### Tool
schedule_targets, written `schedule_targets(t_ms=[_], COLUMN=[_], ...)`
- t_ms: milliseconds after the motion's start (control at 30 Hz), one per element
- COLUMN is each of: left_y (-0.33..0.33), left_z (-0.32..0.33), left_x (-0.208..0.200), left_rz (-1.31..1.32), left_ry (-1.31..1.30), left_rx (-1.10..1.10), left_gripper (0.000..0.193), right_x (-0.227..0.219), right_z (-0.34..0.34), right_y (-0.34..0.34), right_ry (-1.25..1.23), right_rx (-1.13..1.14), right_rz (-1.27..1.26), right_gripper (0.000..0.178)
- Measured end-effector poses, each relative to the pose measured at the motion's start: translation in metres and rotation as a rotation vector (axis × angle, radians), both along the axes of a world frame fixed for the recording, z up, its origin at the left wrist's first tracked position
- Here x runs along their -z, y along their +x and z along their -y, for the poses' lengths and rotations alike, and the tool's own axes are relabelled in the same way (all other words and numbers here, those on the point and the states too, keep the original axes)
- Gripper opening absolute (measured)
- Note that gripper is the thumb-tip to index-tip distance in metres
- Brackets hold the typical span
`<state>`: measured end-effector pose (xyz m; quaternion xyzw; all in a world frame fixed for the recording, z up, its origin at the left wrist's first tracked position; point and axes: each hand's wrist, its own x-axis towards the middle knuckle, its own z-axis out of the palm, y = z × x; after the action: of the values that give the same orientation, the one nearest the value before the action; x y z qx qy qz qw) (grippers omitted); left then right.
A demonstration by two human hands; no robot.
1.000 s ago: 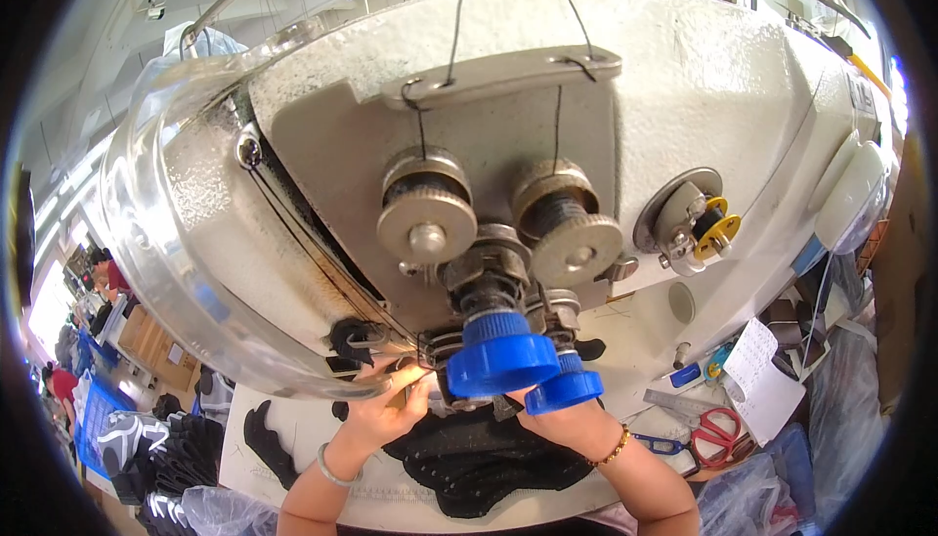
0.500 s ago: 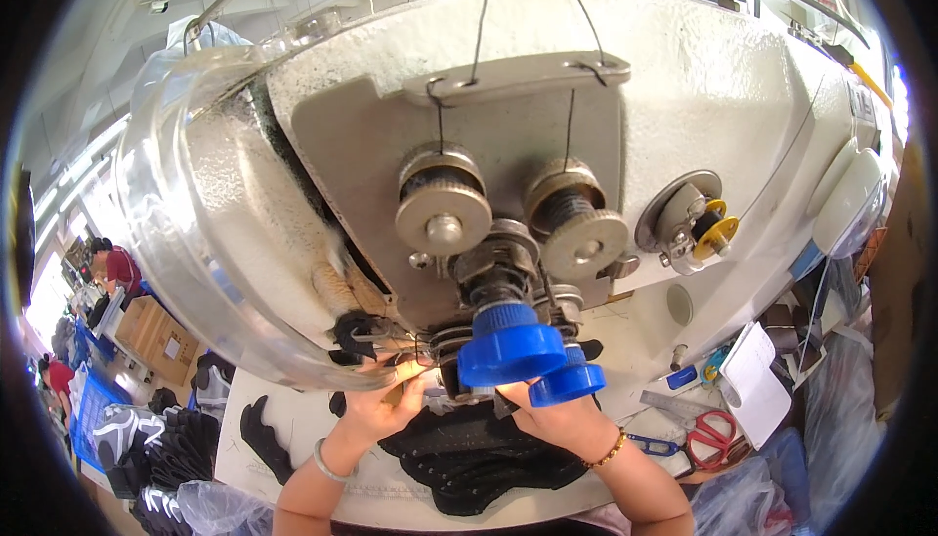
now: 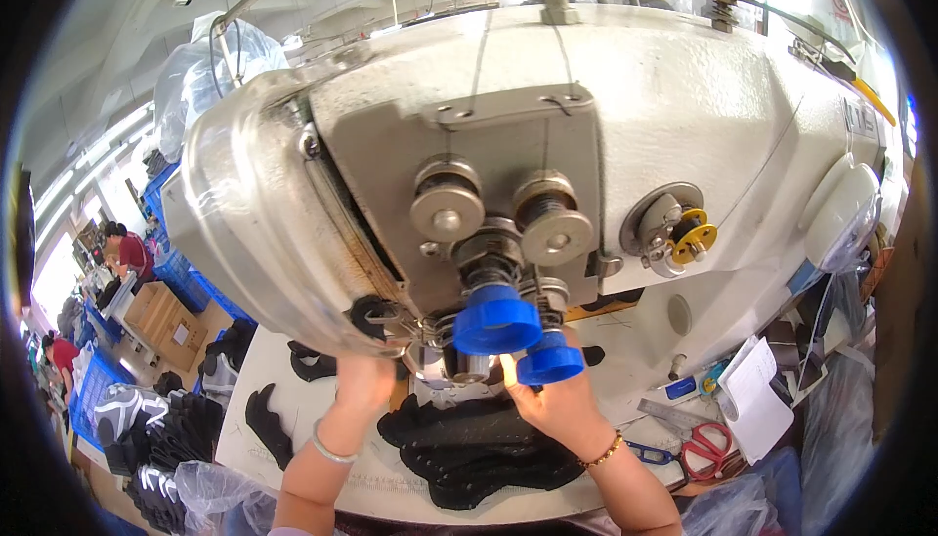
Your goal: Sewing together black shoe upper components using an industrial sewing machine.
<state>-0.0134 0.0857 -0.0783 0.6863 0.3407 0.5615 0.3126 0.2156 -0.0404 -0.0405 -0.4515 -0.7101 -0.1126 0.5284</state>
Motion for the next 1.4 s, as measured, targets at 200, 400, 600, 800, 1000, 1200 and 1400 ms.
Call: schedule_targets(t_ms=[200, 400, 600, 800, 1000, 1200, 1400], left_y=[-0.075, -0.086, -0.050, -0.042, -0.039, -0.041, -0.032], left_z=[0.032, 0.102, 0.124, 0.110, 0.108, 0.108, 0.117], left_x=[-0.081, -0.106, -0.108, -0.077, -0.068, -0.066, -0.063], left_rz=[-0.314, -0.988, -0.855, -0.664, -0.573, -0.617, -0.534], left_ry=[-0.334, -0.052, -0.137, -0.304, -0.319, -0.314, -0.352], left_rx=[-0.061, 0.785, 0.429, 0.500, 0.504, 0.489, 0.472], left_gripper=[0.026, 0.025, 0.047, 0.067, 0.066, 0.058, 0.030], right_x=[-0.005, -0.032, -0.017, -0.006, -0.010, -0.009, -0.010], right_z=[0.021, 0.059, 0.035, 0.018, 0.022, 0.025, 0.033], right_y=[-0.012, -0.073, -0.049, -0.014, -0.014, -0.016, -0.029], right_ry=[0.135, 0.023, -0.577, -0.984, -1.001, -0.932, -0.668], right_rx=[-0.192, -0.255, -0.384, -0.497, -0.468, -0.440, -0.441], right_rz=[0.099, 0.561, 0.097, -0.327, -0.356, -0.287, -0.076], right_gripper=[0.023, 0.038, 0.023, 0.021, 0.020, 0.020, 0.019])
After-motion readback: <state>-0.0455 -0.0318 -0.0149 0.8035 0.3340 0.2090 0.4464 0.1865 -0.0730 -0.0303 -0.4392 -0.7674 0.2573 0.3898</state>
